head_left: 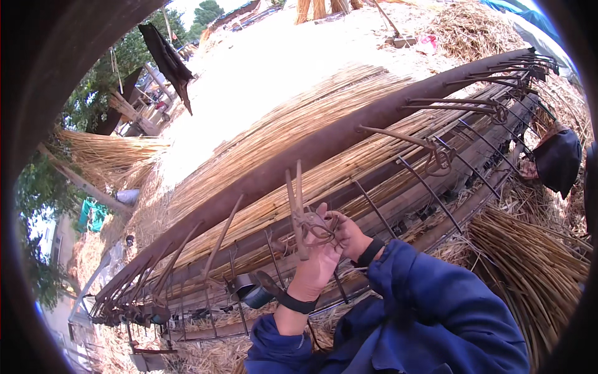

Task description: Threading and adjusting the mechanical components of a large straw/reed weaving machine.

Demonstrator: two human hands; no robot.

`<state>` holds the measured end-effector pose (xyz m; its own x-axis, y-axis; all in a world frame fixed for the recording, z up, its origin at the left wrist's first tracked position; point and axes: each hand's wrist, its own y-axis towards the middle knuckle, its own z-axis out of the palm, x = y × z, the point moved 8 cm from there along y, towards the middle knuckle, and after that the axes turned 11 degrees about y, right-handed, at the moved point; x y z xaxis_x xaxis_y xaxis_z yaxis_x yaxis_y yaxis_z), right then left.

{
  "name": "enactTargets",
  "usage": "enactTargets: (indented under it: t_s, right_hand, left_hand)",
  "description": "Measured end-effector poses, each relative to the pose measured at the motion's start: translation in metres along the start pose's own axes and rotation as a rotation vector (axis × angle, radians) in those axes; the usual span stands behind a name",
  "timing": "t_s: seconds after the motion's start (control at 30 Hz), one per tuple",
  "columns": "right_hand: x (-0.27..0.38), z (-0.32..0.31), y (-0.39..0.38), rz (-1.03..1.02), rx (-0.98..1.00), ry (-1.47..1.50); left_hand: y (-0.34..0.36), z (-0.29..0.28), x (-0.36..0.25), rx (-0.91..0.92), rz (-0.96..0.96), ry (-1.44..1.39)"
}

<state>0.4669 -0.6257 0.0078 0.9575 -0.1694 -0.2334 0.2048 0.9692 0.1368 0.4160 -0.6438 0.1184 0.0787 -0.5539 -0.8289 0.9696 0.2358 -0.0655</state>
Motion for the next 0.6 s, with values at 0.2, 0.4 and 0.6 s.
enactTargets:
  t_s: [0.2,0.4,0.6]
  right_hand:
    - [0.002,-0.003,0.009,-0.215,-0.318,-0.119]
    - [-0.024,0.01,-0.024,-0.126,-0.228,-0.001]
    - [-0.025,0.033,-0.1,-0.083,-0.32,-0.176]
  left_hand:
    - [0.001,-0.103,0.026,-0.276,0.098,0.649]
    - [0.008,-0.138,0.031,-0.63,-0.058,0.206]
    - [-0.004,-0.075,0.049,-0.07,-0.305,-0.082]
